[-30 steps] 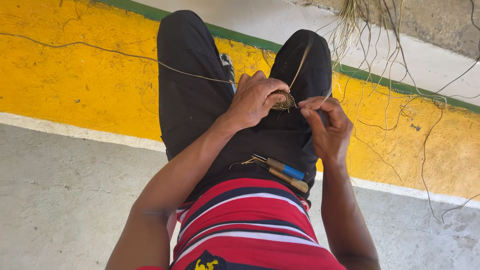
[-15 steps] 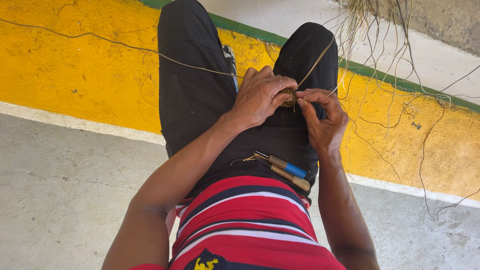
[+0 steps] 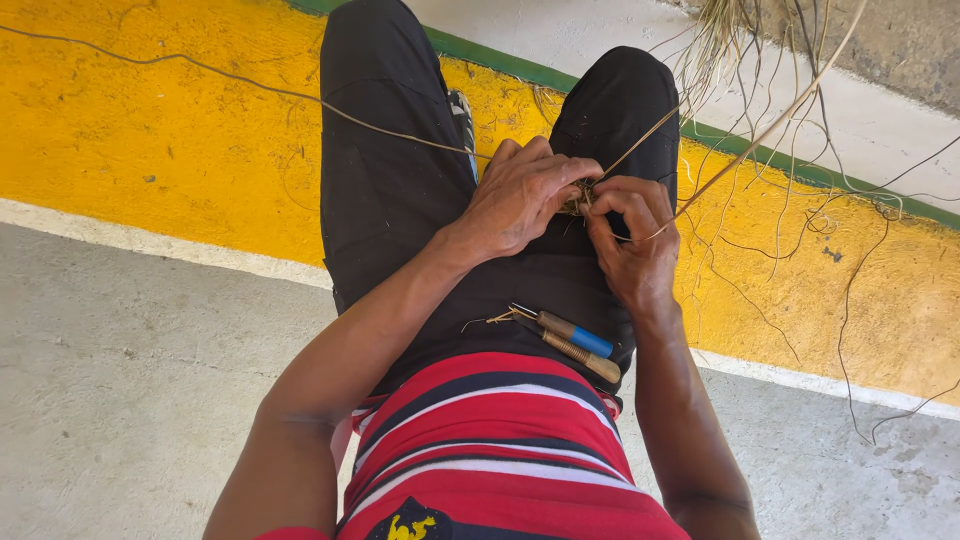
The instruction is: Weaving natural fibers into a small circular pattern using hands and a weaving tool.
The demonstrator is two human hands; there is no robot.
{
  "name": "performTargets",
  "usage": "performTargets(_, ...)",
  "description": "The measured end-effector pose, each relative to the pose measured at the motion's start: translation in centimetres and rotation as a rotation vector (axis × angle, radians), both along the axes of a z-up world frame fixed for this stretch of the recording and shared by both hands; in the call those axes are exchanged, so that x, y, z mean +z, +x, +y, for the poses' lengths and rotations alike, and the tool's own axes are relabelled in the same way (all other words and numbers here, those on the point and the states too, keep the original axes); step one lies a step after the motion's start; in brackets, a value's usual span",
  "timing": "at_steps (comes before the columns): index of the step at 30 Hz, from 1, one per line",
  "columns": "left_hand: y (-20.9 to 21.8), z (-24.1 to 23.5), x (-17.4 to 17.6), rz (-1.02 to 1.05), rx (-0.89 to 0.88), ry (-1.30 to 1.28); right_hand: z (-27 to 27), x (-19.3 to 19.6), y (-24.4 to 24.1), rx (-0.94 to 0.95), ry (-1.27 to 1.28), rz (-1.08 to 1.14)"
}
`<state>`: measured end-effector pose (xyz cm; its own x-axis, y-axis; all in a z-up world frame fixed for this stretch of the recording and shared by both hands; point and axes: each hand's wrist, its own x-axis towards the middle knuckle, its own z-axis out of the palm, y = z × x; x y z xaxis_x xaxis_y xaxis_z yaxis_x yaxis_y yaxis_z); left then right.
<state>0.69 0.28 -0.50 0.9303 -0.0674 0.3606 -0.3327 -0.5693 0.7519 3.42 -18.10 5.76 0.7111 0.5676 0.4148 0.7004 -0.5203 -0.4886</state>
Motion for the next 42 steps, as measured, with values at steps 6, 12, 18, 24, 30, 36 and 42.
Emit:
performTargets(6, -0.3, 0.2, 0.6, 0.092, -0.067, -0.018, -0.9, -0.2, 0.5, -0.016, 0.044, 0.174)
performTargets(12, -0.9, 0.5, 0.9, 0.002, -0.073, 0.017, -3.6, -0.4, 4.9, 0.27, 0.091, 0.538)
performTargets(18, -0.7, -0.1, 1.3, -0.046, -0.062, -0.09, -1.1, 1.6, 8.0, 0.059, -0.354, 0.863)
performTargets(24, -0.8, 0.3, 0.8, -0.104, -0.056, -0.138, -2.0, -0.3, 9.3, 0.363, -0.221, 1.018)
performTargets(30, -0.3, 0.5, 0.8, -0.122, -0.1, -0.102, -1.3, -2.0, 10.1, 0.162, -0.094, 1.065)
performTargets(36, -0.9, 0.5, 2.1, -0.125, -0.131, -0.048, -0.7, -5.1, 17.0, -0.138, 0.688, 0.851)
performTargets(42, -0.9, 2.3, 1.6, 0.017, 0.0, 0.077, -1.3, -2.1, 7.9, 0.173, 0.126, 0.693)
